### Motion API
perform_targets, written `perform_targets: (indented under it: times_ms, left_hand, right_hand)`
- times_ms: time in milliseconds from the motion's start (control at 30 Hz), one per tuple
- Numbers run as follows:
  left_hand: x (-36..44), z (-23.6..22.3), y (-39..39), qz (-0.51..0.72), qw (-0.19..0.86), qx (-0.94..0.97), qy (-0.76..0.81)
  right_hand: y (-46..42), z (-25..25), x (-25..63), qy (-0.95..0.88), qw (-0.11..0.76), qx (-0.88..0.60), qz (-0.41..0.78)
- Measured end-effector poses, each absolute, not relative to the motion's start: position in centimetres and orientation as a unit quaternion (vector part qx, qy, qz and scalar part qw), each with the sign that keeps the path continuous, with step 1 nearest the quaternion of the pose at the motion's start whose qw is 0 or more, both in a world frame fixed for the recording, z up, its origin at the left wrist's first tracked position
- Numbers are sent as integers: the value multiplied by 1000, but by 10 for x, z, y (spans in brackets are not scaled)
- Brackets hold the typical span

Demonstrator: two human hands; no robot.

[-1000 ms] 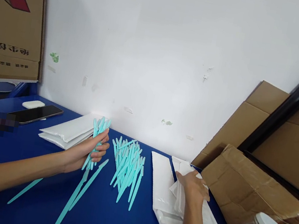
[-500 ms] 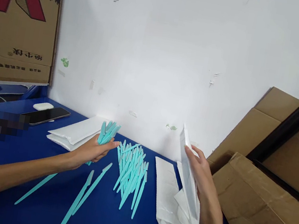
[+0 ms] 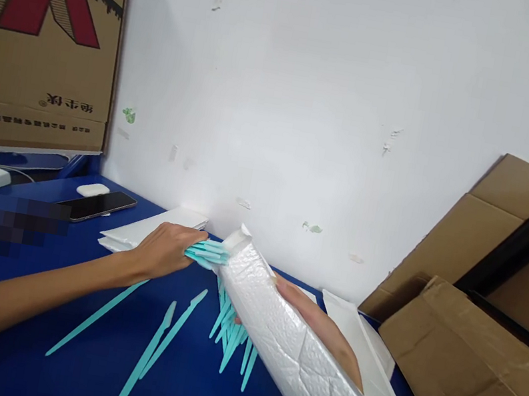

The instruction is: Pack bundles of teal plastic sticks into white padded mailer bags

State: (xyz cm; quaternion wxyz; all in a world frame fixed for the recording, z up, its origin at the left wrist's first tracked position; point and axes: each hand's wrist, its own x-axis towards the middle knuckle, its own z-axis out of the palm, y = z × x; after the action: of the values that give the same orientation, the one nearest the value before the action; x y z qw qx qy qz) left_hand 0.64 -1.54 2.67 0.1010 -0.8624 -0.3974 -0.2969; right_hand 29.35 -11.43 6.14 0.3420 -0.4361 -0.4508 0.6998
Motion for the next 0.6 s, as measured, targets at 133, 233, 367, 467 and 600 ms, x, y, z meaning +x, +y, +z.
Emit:
perform_targets:
  times_ms: [133,233,367,467,600]
  left_hand:
    - [1,26,-8,-263,153,-869,-390]
    - [-3,27,-4,-249,184,-871,-383]
    - [-8,28,0,-254,206,-872,-363]
    - [-10,28,2,-256,220,-871,-358]
    - [-10,27,2,-236,243,-866,-368]
  right_hand:
    - [-117,62,281,-453,344,-413,711]
    - [-119,66,278,-456,340,-415,710]
    - [-119,66,281,-429,289,-433,738]
    - [-116,60,286,-416,292,-428,747]
    - [-110,50,289,-414,286,-425,752]
